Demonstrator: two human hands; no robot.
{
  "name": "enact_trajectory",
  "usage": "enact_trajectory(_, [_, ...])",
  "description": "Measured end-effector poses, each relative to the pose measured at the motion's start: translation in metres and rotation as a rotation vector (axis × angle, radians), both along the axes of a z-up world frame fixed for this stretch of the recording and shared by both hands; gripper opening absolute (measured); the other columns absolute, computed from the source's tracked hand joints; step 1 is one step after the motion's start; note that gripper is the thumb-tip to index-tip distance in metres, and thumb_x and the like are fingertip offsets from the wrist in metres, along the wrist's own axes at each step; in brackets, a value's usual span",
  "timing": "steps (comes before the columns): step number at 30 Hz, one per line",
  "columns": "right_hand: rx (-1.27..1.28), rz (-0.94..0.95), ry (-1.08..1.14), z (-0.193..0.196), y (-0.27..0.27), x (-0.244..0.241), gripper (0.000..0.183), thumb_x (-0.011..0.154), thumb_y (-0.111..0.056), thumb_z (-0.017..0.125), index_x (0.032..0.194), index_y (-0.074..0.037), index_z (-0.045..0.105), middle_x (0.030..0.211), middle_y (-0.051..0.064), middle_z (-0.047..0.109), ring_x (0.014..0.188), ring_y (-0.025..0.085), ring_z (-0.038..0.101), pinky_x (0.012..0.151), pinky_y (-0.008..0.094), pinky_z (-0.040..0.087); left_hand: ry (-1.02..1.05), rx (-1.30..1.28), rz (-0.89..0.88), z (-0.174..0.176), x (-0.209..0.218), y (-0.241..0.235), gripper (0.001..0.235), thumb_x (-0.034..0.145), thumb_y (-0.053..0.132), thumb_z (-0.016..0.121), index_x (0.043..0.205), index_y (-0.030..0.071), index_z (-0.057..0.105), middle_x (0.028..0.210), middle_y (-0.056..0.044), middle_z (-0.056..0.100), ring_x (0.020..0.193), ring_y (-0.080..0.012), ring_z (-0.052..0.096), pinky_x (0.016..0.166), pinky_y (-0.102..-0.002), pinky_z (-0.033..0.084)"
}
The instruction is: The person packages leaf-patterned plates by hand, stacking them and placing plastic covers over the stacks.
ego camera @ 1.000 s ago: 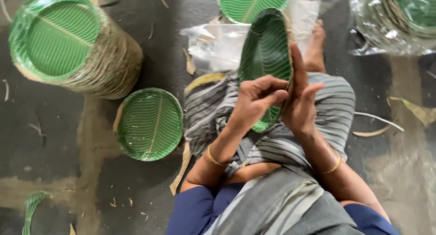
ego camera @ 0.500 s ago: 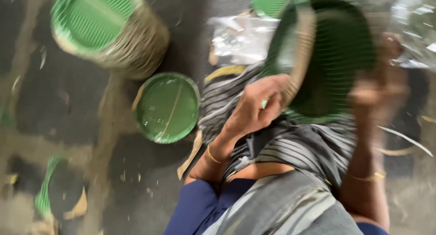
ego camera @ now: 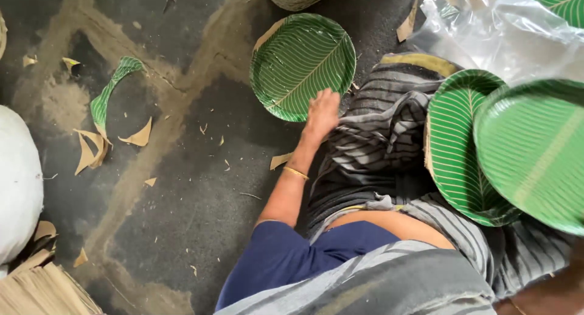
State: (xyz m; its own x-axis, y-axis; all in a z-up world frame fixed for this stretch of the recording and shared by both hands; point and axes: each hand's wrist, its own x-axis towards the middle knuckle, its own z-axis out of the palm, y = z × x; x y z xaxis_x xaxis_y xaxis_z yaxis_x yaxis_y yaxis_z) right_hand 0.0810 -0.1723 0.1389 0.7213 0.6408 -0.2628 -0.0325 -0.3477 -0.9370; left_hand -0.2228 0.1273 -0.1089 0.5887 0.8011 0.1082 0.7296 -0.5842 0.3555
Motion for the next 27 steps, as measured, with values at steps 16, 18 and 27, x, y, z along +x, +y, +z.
enact_trajectory(16, [0.310,-0.106,0.270,-0.104,-0.056,0.039,0.074,0.070,0.018,0.059,0.142,-0.001,0.066,0.145,0.013,0.063,0.119,0.022,0.067,0.087,0.029,0.060,-0.262,0.136,0.095,0.111,-0.022,0.008,0.008,0.085,-0.004,0.059,0.090,0.002,0.061,0.092,-0.016,0.060,0.089,-0.0354,0.061,0.076,-0.046,0.052])
enact_trajectory(18, [0.277,0.111,-0.327,-0.099,-0.073,0.051,0.046,0.077,0.019,0.047,0.121,0.008,0.051,0.152,0.015,0.040,0.133,0.024,0.048,0.103,0.029,0.043,-0.622,0.348,0.105,0.169,-0.009,-0.004,0.015,0.088,-0.006,0.058,0.101,-0.001,0.061,0.098,-0.017,0.061,0.094,-0.0384,0.060,0.079,-0.046,0.051])
enact_trajectory(27, [-0.040,-0.040,-0.704,0.056,-0.026,-0.037,0.030,0.098,-0.001,0.067,0.126,-0.005,0.074,0.110,0.015,0.064,0.099,0.020,0.055,0.089,0.031,0.046,-0.968,-0.026,-0.562,0.292,0.077,-0.130,0.024,0.094,-0.006,0.064,0.118,-0.001,0.062,0.107,-0.016,0.066,0.099,-0.0360,0.065,0.086,-0.043,0.054])
